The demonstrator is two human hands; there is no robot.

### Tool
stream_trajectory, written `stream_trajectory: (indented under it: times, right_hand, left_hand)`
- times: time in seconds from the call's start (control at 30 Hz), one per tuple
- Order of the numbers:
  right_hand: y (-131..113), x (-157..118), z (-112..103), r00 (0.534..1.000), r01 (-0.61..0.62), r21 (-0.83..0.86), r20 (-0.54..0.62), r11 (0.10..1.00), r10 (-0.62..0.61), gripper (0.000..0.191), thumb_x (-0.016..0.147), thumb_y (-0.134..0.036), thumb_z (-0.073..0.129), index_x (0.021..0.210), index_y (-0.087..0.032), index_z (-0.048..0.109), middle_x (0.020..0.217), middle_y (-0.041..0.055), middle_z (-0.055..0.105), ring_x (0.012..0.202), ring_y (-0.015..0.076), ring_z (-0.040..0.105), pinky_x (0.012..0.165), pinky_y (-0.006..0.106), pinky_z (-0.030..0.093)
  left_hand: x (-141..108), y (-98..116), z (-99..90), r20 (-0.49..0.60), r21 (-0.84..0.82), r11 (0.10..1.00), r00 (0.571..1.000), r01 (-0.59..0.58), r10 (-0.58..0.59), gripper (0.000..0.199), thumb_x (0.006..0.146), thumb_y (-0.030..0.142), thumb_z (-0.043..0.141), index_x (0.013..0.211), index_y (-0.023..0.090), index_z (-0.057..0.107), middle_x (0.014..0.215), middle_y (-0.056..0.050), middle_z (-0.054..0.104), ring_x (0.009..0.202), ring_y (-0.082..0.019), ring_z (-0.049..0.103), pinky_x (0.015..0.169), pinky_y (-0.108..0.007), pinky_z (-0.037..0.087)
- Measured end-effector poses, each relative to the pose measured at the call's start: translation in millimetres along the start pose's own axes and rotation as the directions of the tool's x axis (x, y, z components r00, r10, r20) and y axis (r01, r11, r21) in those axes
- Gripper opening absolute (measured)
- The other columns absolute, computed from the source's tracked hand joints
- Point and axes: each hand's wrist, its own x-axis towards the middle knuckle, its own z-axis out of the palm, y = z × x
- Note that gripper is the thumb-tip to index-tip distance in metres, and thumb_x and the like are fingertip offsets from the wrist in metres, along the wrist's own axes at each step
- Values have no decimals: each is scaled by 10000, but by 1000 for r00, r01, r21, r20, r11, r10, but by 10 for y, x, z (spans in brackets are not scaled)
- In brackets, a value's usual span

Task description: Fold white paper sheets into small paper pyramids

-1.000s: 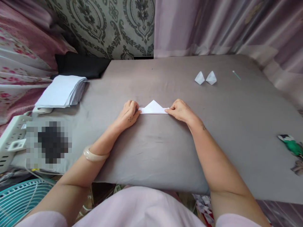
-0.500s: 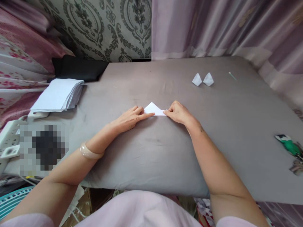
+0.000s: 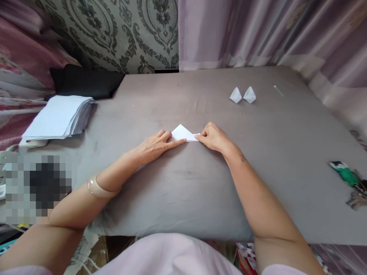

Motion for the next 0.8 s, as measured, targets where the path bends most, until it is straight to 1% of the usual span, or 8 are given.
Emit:
stream_trajectory:
  times: [0.17, 0.33, 0.53, 0.7, 0.8]
  right_hand:
    - [2, 3, 5, 1000, 1, -9, 11, 1000, -1, 398, 798, -501, 544, 563, -181, 566, 949, 42, 562, 678, 120, 507, 622, 284, 384]
    - [36, 17, 27, 1000, -1, 7, 6, 1000, 1, 392, 794, -488, 551, 549, -182, 544, 943, 36, 549, 651, 111, 485, 603, 286, 376]
    - [44, -8, 11, 1000, 21, 20, -5, 1000, -21, 360, 793, -491, 556, 600, -188, 582, 954, 35, 545, 716, 123, 505, 658, 282, 384]
    - [37, -84, -26, 999, 35, 22, -31, 999, -34, 325, 795, -468, 566, 637, -185, 598, 957, 34, 543, 731, 119, 503, 673, 273, 383]
    - [52, -131, -36, 996, 42, 38, -85, 998, -39, 276, 794, -438, 574, 690, -184, 606, 950, 35, 546, 734, 121, 508, 676, 270, 393]
  left_hand:
    - [6, 12, 20, -5, 14, 1000, 1000, 12, -11, 624, 941, 114, 312, 1483, 415, 239, 960, -71, 435, 844, -198, 402, 794, -312, 393]
    - [1, 8, 4, 16, -8, 1000, 1000, 14, -13, 608, 952, 133, 296, 1486, 416, 235, 948, -72, 432, 829, -200, 402, 787, -322, 383]
    - [6, -12, 6, -1, -44, 999, 1000, 14, -14, 608, 941, 129, 323, 1471, 424, 271, 945, -59, 418, 826, -189, 394, 808, -311, 380]
    - [14, -19, 20, 9, -50, 999, 1000, 18, -18, 642, 925, 109, 331, 1473, 437, 264, 959, -63, 415, 826, -195, 394, 791, -310, 377]
    - [23, -18, 25, 4, -33, 999, 1000, 10, -10, 659, 917, 96, 334, 1476, 438, 260, 962, -66, 413, 836, -199, 397, 800, -318, 375]
